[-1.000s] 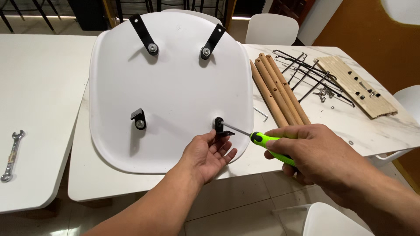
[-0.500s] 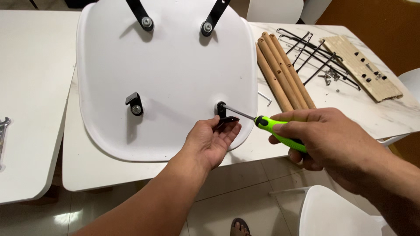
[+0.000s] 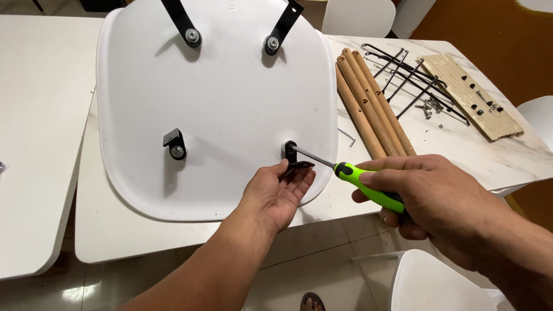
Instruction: The person assembles a chair by attaching wooden legs to a white plastic seat using metal brackets, bolts, and a screwdriver. They insert bolts through the brackets and seat, secure them with nuts, and tighten the connections.
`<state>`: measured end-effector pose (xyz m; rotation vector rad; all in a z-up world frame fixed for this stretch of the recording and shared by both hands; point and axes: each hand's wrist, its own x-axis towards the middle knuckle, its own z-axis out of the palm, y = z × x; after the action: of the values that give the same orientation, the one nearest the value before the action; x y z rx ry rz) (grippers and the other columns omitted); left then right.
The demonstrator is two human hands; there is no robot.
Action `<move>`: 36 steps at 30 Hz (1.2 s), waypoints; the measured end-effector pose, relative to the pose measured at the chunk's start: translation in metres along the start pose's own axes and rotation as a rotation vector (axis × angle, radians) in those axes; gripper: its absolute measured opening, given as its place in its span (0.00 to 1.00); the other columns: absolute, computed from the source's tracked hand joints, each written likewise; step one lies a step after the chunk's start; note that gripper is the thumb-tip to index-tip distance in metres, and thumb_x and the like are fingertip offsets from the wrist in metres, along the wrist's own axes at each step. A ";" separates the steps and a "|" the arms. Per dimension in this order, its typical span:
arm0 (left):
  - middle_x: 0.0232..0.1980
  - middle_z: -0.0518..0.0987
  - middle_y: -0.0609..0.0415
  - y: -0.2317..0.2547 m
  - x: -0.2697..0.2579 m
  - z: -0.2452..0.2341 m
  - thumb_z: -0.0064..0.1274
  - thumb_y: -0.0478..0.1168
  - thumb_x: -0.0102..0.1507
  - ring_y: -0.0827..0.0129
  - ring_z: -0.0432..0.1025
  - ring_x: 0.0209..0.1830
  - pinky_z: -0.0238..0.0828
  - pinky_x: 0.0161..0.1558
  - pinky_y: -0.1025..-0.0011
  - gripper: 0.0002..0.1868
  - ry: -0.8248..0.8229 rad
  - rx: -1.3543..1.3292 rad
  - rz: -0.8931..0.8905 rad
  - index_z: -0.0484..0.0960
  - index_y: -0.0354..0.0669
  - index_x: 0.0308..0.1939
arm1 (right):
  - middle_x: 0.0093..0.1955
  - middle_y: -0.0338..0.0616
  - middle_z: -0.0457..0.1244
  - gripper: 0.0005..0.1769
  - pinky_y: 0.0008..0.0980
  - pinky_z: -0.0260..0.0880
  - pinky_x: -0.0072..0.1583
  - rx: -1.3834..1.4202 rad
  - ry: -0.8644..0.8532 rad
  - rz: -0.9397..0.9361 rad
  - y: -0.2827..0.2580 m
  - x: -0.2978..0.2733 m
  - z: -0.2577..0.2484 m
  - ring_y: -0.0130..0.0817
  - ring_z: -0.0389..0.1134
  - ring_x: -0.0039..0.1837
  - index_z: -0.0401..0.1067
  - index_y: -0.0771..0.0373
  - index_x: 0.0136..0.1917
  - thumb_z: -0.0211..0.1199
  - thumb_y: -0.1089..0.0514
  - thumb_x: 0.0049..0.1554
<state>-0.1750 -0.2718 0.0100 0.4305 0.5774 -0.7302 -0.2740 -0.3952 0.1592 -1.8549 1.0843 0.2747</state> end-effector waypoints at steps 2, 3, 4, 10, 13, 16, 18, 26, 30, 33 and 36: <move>0.52 0.71 0.40 -0.001 0.000 -0.001 0.39 0.34 0.70 0.58 0.74 0.51 0.76 0.57 0.61 0.12 -0.018 -0.016 -0.007 0.66 0.27 0.54 | 0.45 0.49 0.68 0.16 0.27 0.49 0.30 0.019 0.001 0.019 0.003 0.001 0.001 0.27 0.54 0.33 0.74 0.67 0.58 0.58 0.54 0.64; 0.52 0.71 0.40 -0.001 0.001 0.000 0.39 0.34 0.70 0.58 0.75 0.51 0.76 0.57 0.62 0.12 -0.005 -0.008 -0.004 0.66 0.27 0.54 | 0.45 0.50 0.68 0.16 0.27 0.49 0.30 0.033 0.003 0.032 0.003 0.002 0.000 0.27 0.53 0.32 0.73 0.68 0.59 0.57 0.54 0.64; 0.52 0.71 0.39 -0.002 0.001 0.000 0.39 0.34 0.71 0.58 0.75 0.52 0.76 0.57 0.62 0.13 0.007 0.001 -0.002 0.65 0.27 0.55 | 0.45 0.50 0.67 0.17 0.27 0.49 0.30 0.047 0.004 0.044 0.004 0.003 0.000 0.26 0.53 0.32 0.72 0.69 0.59 0.56 0.54 0.64; 0.46 0.74 0.41 0.004 0.001 0.004 0.41 0.36 0.70 0.57 0.76 0.45 0.81 0.53 0.61 0.12 0.012 0.134 0.002 0.68 0.28 0.52 | 0.47 0.52 0.72 0.18 0.26 0.46 0.26 0.250 -0.094 -0.002 0.005 0.004 0.001 0.23 0.51 0.30 0.68 0.65 0.62 0.50 0.54 0.64; 0.41 0.80 0.43 0.013 -0.003 0.007 0.47 0.38 0.68 0.59 0.79 0.37 0.82 0.43 0.64 0.12 0.077 0.593 0.138 0.75 0.29 0.49 | 0.47 0.52 0.71 0.18 0.26 0.46 0.28 0.161 -0.030 0.045 -0.004 0.000 0.004 0.24 0.50 0.30 0.67 0.65 0.63 0.49 0.54 0.65; 0.38 0.83 0.46 0.026 -0.004 0.018 0.51 0.39 0.67 0.65 0.80 0.30 0.81 0.33 0.69 0.11 0.128 1.050 0.276 0.81 0.34 0.46 | 0.48 0.53 0.70 0.18 0.24 0.47 0.29 0.057 0.028 0.078 -0.015 -0.006 0.006 0.24 0.49 0.31 0.66 0.68 0.62 0.49 0.54 0.66; 0.35 0.84 0.46 0.035 -0.006 0.021 0.54 0.39 0.66 0.68 0.78 0.26 0.79 0.28 0.70 0.10 0.105 1.220 0.337 0.83 0.33 0.42 | 0.48 0.54 0.70 0.18 0.24 0.46 0.29 0.034 0.032 0.086 -0.018 -0.011 0.010 0.24 0.48 0.31 0.66 0.69 0.61 0.50 0.54 0.66; 0.26 0.83 0.51 0.048 -0.009 0.030 0.55 0.37 0.65 0.75 0.74 0.17 0.73 0.20 0.74 0.08 0.042 1.529 0.406 0.84 0.35 0.35 | 0.42 0.55 0.68 0.17 0.24 0.41 0.26 0.067 0.035 0.111 -0.026 -0.011 0.011 0.23 0.45 0.28 0.64 0.69 0.60 0.49 0.54 0.65; 0.26 0.83 0.53 0.047 -0.010 0.030 0.55 0.38 0.66 0.76 0.74 0.18 0.74 0.22 0.74 0.08 0.035 1.569 0.426 0.83 0.38 0.34 | 0.41 0.55 0.69 0.16 0.25 0.40 0.26 0.071 0.034 0.070 -0.029 -0.007 0.008 0.23 0.44 0.27 0.65 0.68 0.59 0.46 0.55 0.65; 0.26 0.83 0.53 0.047 -0.010 0.028 0.55 0.39 0.66 0.77 0.75 0.19 0.75 0.24 0.75 0.09 0.028 1.584 0.440 0.83 0.37 0.33 | 0.41 0.56 0.70 0.18 0.26 0.43 0.27 0.053 0.045 0.033 -0.032 -0.008 0.007 0.24 0.46 0.27 0.67 0.70 0.60 0.47 0.55 0.65; 0.26 0.83 0.53 0.045 -0.009 0.027 0.55 0.39 0.66 0.77 0.75 0.19 0.75 0.25 0.74 0.09 0.039 1.602 0.442 0.83 0.38 0.33 | 0.41 0.53 0.70 0.17 0.26 0.46 0.29 -0.105 0.076 -0.024 -0.037 -0.012 0.010 0.25 0.47 0.28 0.71 0.68 0.59 0.53 0.54 0.65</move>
<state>-0.1384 -0.2519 0.0438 1.9784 -0.2119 -0.6208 -0.2501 -0.3737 0.1833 -1.9842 1.1174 0.2529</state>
